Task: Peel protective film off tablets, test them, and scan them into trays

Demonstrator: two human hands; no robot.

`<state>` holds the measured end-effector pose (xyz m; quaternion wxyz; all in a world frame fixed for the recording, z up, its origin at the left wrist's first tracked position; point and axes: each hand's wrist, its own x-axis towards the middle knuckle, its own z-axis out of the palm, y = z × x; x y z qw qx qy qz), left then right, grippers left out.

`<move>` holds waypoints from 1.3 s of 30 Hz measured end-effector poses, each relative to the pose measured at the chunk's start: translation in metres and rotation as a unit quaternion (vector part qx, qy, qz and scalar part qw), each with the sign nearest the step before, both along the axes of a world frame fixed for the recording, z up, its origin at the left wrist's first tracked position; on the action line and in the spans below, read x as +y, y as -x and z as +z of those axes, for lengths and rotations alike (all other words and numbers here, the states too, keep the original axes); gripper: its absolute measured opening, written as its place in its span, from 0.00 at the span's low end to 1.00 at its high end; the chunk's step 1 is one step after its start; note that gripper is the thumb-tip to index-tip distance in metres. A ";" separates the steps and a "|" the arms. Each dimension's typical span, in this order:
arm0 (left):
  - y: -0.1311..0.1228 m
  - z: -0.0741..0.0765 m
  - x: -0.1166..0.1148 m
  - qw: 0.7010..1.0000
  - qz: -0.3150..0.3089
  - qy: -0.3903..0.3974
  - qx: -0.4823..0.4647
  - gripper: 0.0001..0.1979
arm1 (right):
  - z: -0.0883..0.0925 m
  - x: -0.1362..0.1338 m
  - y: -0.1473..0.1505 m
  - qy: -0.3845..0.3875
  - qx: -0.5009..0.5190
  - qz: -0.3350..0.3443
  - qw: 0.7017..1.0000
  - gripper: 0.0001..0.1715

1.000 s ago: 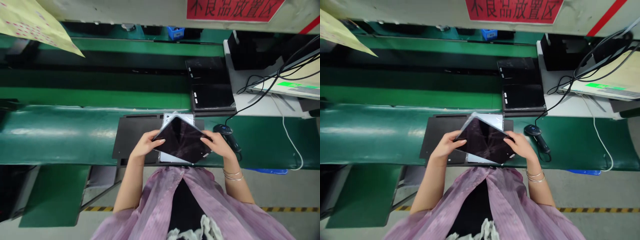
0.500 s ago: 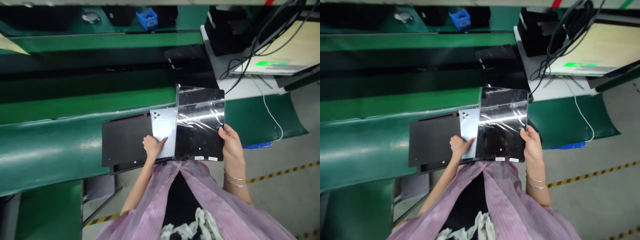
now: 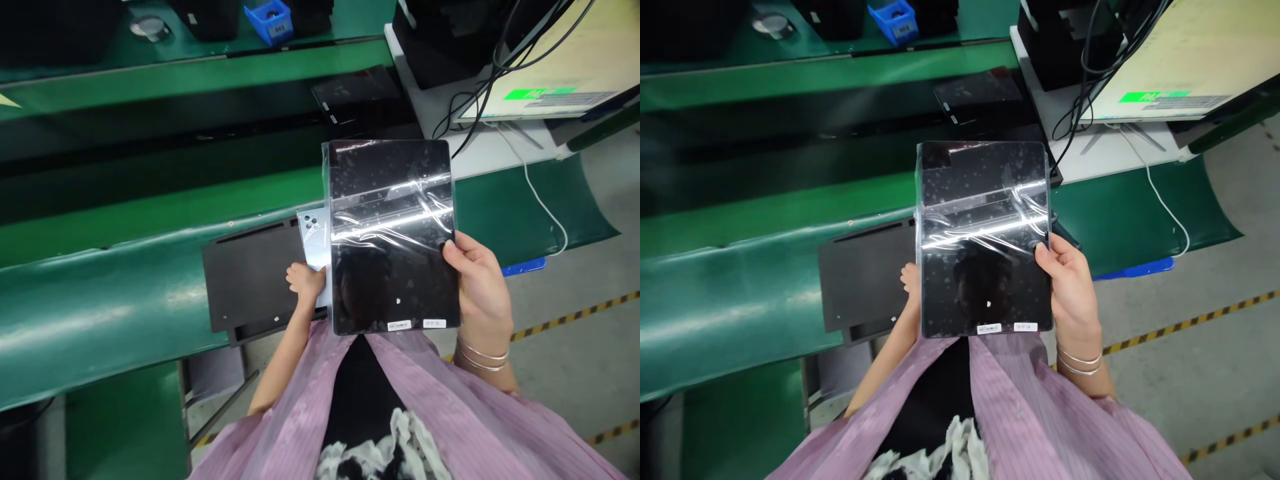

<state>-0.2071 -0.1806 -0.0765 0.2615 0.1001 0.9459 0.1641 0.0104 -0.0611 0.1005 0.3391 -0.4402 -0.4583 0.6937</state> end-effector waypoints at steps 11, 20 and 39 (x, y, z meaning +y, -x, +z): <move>0.000 0.006 0.010 0.996 0.075 -0.048 -0.025 0.37 | -0.045 0.013 -0.022 -0.092 -0.109 -0.097 0.985 0.19; 0.012 0.011 -0.010 0.919 0.140 -0.314 -0.192 0.27 | -0.095 0.023 -0.054 -0.033 -0.145 -0.092 0.985 0.23; 0.100 0.059 -0.235 0.771 0.485 -0.413 0.023 0.14 | -0.184 0.017 0.053 -0.107 -0.248 0.074 0.960 0.30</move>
